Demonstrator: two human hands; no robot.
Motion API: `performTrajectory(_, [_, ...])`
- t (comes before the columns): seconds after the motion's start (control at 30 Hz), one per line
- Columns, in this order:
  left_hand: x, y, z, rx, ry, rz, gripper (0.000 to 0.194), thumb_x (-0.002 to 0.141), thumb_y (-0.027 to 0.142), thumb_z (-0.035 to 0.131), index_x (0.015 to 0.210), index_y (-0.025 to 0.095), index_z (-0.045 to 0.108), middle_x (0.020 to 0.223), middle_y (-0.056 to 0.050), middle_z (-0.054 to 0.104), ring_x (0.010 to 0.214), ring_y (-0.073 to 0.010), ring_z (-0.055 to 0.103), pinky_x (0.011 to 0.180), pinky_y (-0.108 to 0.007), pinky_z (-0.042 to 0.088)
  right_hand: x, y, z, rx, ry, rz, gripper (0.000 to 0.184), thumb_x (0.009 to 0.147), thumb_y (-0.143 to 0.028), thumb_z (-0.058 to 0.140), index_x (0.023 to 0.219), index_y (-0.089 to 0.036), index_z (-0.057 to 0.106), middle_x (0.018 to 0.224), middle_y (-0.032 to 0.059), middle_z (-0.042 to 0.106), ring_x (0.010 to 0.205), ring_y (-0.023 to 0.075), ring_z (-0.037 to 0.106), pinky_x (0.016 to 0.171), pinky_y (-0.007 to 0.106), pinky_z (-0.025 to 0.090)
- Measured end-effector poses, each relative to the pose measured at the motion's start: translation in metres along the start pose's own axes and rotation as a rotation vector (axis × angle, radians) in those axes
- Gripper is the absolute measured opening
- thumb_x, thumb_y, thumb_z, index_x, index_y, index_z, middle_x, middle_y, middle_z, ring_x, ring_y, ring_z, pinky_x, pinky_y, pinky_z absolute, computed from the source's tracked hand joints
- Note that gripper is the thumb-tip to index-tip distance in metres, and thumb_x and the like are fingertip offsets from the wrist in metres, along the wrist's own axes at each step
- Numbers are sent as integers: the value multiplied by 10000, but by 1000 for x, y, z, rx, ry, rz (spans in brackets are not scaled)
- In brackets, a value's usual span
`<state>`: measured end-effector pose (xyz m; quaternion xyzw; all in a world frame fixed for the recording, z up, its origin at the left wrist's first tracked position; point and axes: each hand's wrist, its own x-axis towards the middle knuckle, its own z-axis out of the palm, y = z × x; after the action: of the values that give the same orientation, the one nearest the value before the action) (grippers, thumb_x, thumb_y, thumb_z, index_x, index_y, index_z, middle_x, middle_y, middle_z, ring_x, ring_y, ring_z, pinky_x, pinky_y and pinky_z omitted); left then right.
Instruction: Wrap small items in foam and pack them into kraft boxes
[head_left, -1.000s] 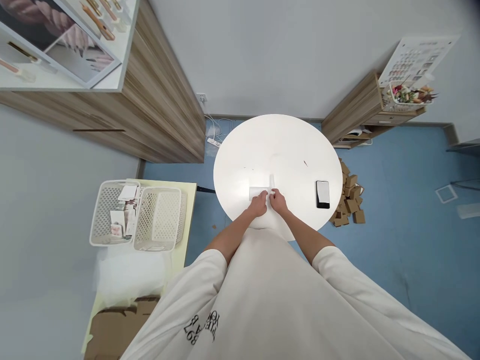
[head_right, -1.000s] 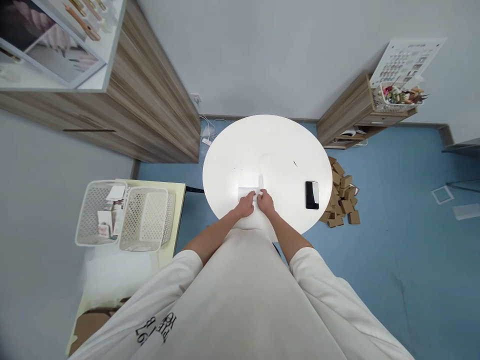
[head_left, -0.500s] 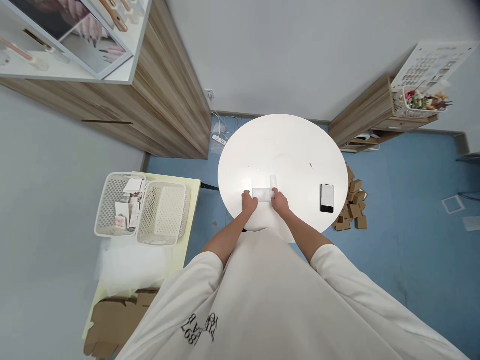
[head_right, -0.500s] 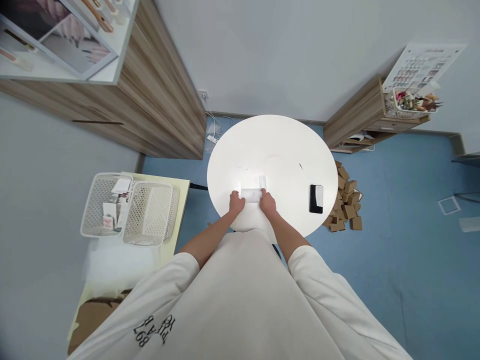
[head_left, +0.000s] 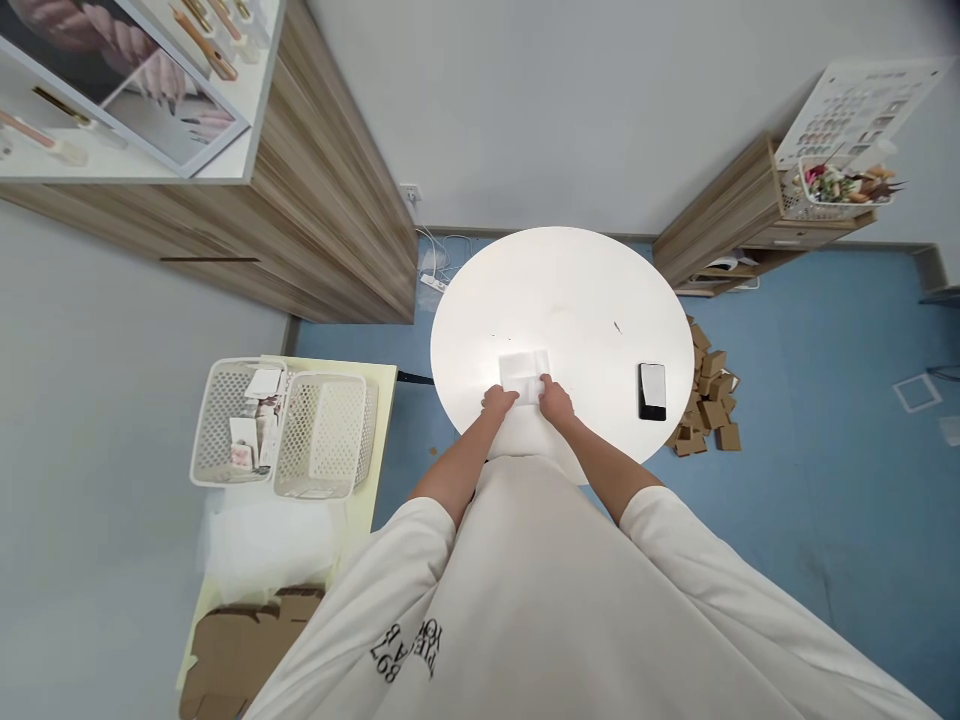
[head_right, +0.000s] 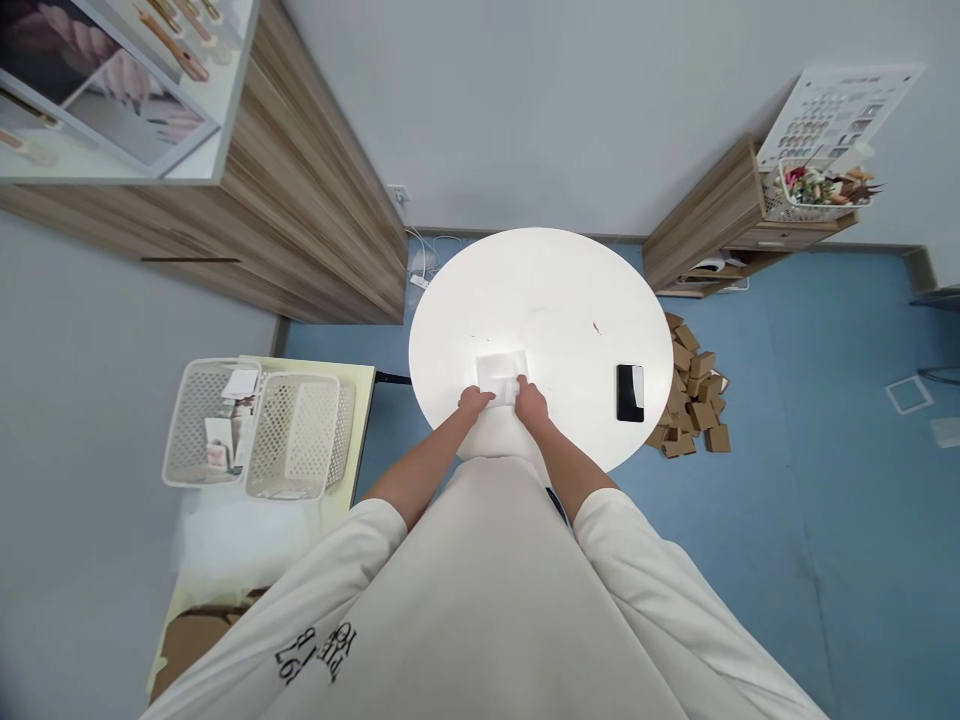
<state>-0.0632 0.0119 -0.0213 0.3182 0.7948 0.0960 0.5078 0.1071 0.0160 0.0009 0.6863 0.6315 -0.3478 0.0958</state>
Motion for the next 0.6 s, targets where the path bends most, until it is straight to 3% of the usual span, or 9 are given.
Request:
performTrajectory(0.2, [-6, 7, 6, -38, -50, 150, 374, 738, 251, 759, 963, 233, 460, 939, -17, 623, 821, -176, 627, 670, -265, 442, -1, 3, -1, -31, 23, -33, 453, 1008, -242, 415, 1456, -257, 353, 1178, 126, 598, 981, 253, 620, 783, 326, 428])
performTrajectory(0.33, [-13, 21, 23, -7, -86, 265, 374, 741, 204, 752, 993, 238, 478, 903, -5, 651, 835, -187, 645, 720, -277, 458, -2, 7, -3, -86, 62, -60, 446, 992, -273, 474, 1433, -269, 402, 1176, 123, 598, 1075, 278, 575, 834, 336, 416])
performTrajectory(0.6, [-15, 29, 47, -98, -167, 277, 288, 849, 182, 606, 1131, 223, 564, 946, -34, 732, 948, -192, 687, 858, -300, 497, 2, 23, 4, 44, 55, -108, 529, 968, -195, 443, 1488, -247, 364, 1224, 134, 571, 1077, 261, 585, 820, 315, 449])
